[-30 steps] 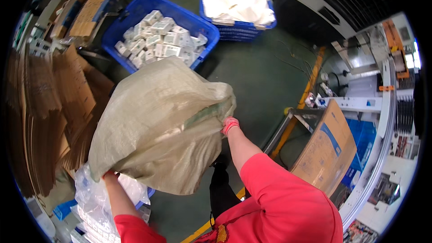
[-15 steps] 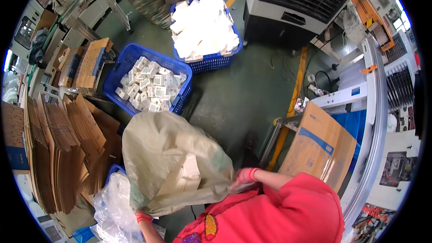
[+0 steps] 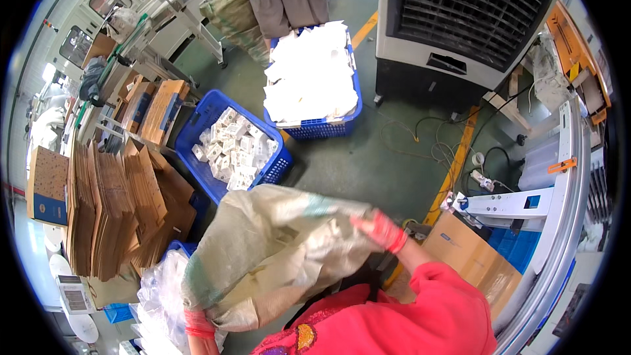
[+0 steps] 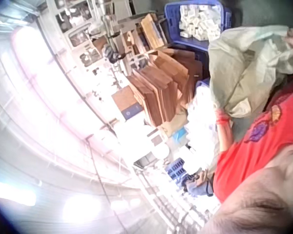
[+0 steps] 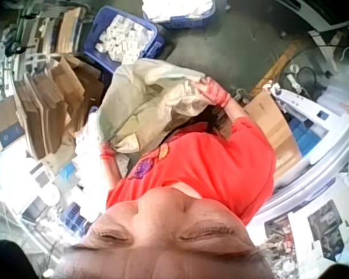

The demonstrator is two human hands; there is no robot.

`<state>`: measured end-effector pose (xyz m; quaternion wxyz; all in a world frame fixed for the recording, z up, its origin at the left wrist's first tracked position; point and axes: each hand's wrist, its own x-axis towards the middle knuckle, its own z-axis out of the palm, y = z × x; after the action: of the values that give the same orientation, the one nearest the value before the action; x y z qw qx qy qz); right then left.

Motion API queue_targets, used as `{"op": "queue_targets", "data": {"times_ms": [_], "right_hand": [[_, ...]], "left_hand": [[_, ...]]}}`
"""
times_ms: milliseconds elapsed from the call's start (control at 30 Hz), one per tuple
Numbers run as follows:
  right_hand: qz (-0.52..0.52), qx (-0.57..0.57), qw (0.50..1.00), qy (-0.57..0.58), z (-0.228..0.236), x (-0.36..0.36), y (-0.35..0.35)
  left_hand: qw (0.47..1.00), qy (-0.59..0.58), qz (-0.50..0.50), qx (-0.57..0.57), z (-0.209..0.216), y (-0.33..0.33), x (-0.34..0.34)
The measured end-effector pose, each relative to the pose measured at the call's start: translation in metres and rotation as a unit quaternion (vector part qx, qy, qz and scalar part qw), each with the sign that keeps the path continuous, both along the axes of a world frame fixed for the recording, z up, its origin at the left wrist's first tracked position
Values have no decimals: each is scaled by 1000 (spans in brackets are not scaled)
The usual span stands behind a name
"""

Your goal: The person picks up boxes from a blue basket and a green bag, organizes them onto a work surface, and places items back into the bag with another person.

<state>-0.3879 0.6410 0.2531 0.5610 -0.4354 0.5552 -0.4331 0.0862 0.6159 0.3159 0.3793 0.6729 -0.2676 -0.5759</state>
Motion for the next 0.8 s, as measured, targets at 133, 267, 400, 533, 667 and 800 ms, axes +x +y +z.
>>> {"op": "queue_targets", "data": {"times_ms": [133, 267, 400, 533, 667, 800], "right_hand": [[-195, -25, 973, -117, 22, -42, -14], [-242, -78, 967, -5, 19, -75, -11], [-220, -104, 969, 36, 41, -100, -17], [-183, -84, 957, 211, 62, -114, -31], [-193, -52, 948, 248, 14, -150, -66], [-179, -63, 926, 327, 33, -146, -86]], "left_hand": [[998, -13, -45, -48, 18, 17, -27], [995, 41, -5, -86, 67, 4, -112], [984, 119, 27, -133, 37, -52, -107], [957, 241, -39, -157, 25, -83, -126], [941, 314, -30, -123, -13, -115, -148], [960, 156, -60, -224, -32, -130, -148]]}}
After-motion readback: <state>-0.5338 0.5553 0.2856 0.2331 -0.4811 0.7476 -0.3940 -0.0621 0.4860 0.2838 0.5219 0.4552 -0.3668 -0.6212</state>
